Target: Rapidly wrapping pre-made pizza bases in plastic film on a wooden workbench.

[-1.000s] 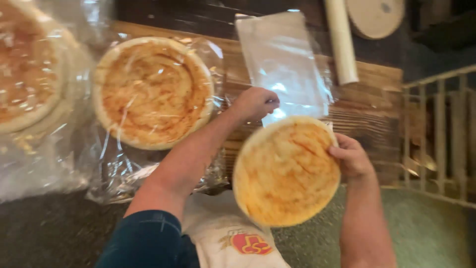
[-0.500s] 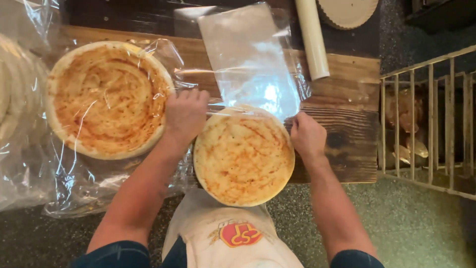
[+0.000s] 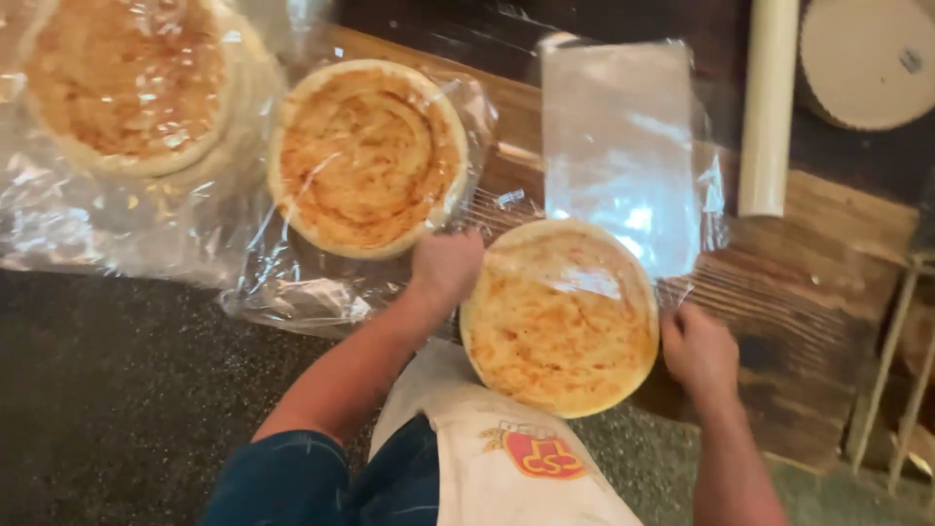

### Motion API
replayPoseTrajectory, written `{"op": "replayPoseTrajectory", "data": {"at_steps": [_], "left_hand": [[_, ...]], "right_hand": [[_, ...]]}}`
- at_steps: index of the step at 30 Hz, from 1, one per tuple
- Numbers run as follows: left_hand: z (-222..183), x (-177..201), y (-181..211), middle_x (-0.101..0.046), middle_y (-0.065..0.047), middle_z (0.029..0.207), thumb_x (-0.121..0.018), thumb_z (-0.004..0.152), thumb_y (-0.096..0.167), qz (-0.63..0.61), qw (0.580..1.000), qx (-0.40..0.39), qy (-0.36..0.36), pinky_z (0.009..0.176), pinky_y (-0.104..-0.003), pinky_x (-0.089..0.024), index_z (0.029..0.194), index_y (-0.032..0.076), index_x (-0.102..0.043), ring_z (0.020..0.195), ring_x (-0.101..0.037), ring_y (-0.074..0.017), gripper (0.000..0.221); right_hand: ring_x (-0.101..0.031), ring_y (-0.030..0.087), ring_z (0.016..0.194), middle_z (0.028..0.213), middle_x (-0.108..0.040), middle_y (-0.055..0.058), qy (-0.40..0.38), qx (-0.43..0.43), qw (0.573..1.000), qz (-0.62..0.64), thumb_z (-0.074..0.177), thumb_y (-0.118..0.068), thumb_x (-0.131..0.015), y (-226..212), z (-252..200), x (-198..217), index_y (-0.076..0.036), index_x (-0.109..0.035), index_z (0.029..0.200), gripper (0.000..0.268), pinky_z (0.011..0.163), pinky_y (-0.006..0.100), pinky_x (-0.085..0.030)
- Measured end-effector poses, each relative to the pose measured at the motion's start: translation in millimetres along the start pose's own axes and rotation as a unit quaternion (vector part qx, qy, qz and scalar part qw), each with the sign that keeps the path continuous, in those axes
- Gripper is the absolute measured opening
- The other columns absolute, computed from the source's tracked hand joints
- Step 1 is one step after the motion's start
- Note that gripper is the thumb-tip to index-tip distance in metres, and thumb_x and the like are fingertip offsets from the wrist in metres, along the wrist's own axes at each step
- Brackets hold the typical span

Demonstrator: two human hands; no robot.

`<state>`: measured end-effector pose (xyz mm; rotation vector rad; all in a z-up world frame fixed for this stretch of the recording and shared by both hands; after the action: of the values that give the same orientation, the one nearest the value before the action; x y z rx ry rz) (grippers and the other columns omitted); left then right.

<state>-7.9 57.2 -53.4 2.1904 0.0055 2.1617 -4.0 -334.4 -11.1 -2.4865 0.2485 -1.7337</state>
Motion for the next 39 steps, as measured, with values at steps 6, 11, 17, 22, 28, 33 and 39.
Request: {"op": "replayPoseTrajectory", "data": {"at_steps": [6, 11, 17, 22, 28, 33, 39], "left_hand": [[-98.2, 40.2, 13.2, -0.065, -0.001, 0.052, -0.072, 0.065, 0.017, 0.004, 0.998, -0.036, -0.048, 0.039, -0.045, -0.051, 0.062, 0.021, -0.066, 0.044, -0.067, -0.0279, 0.008], [-132.5, 61.5, 7.1, -0.071, -0.008, 0.082, -0.049, 0.088, 0.021, -0.137, 0.921, 0.026, -0.364, 0.061, -0.047, -0.056, 0.093, 0.014, -0.065, 0.078, -0.07, -0.0307, 0.019], [-164.1, 59.7, -2.9, -0.072, -0.013, 0.079, -0.059, 0.077, 0.033, -0.183, 0.942, -0.072, -0.271, 0.056, -0.053, -0.046, 0.095, 0.032, -0.074, 0.076, -0.069, -0.0407, 0.023], [-54.6, 209.8, 0.7, -0.068, -0.001, 0.073, -0.055, 0.097, 0.026, -0.45, 0.877, 0.072, -0.152, 0.062, -0.031, -0.053, 0.085, 0.015, -0.065, 0.065, -0.063, -0.0155, 0.019], [34.4, 341.3, 51.3, -0.065, -0.005, 0.079, -0.058, 0.099, 0.018, -0.724, 0.681, -0.053, -0.093, 0.07, -0.027, -0.062, 0.084, 0.009, -0.064, 0.073, -0.068, -0.0167, 0.018], [35.1, 420.4, 71.4, -0.06, -0.002, 0.08, -0.054, 0.1, 0.024, -0.787, 0.553, -0.262, -0.084, 0.064, -0.023, -0.053, 0.086, 0.011, -0.062, 0.071, -0.06, -0.0124, 0.02], [35.2, 440.7, -50.2, -0.063, -0.004, 0.086, -0.058, 0.102, 0.018, -0.767, 0.596, -0.237, 0.034, 0.068, -0.029, -0.062, 0.099, 0.009, -0.063, 0.078, -0.067, -0.0189, 0.011]], "right_hand": [[-0.072, 0.029, 0.079, 0.089, -0.079, 0.013, -0.171, -0.032, 0.982, 0.069, 0.092, -0.041, -0.062, 30.8, -112.4, -65.8, -0.016, -0.071, 0.089, 0.027, 0.077, 0.043, -0.052], [-0.077, 0.031, 0.085, 0.098, -0.087, 0.026, -0.336, -0.246, 0.785, 0.459, 0.078, 0.013, -0.079, -28.8, -177.6, -33.2, 0.013, -0.085, 0.108, 0.031, 0.077, 0.044, -0.062], [-0.072, 0.033, 0.074, 0.087, -0.079, 0.026, -0.256, -0.147, 0.781, 0.55, 0.082, 0.004, -0.074, 65.9, -160.2, -75.8, 0.015, -0.08, 0.091, 0.015, 0.068, 0.043, -0.055], [-0.057, 0.021, 0.059, 0.073, -0.068, 0.016, -0.05, 0.043, 0.795, 0.603, 0.083, -0.022, -0.072, -8.8, -111.3, 67.5, 0.007, -0.072, 0.079, 0.029, 0.052, 0.032, -0.036], [-0.056, 0.013, 0.073, 0.085, -0.061, 0.002, 0.098, 0.003, 0.771, 0.629, 0.102, -0.027, -0.063, -41.2, -23.1, 72.8, -0.014, -0.064, 0.095, 0.015, 0.063, 0.027, -0.044], [-0.066, 0.025, 0.111, 0.124, -0.071, 0.005, -0.108, 0.113, 0.487, 0.86, 0.087, -0.039, -0.079, -128.4, 28.9, 34.2, -0.016, -0.067, 0.129, 0.049, 0.088, 0.045, -0.053], [-0.057, 0.051, 0.124, 0.14, -0.059, 0.024, -0.177, 0.236, 0.43, 0.853, 0.083, -0.039, -0.08, -224.9, 69.6, 93.5, -0.015, -0.062, 0.134, 0.06, 0.092, 0.071, -0.048]]}}
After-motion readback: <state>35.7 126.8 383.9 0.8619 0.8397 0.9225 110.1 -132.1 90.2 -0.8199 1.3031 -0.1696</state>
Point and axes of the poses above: each hand's wrist, its own z-axis towards the middle knuckle, its own x-axis out of the back of the hand, y = z × x, the point moved 5 cm from there along z, towards the middle knuckle
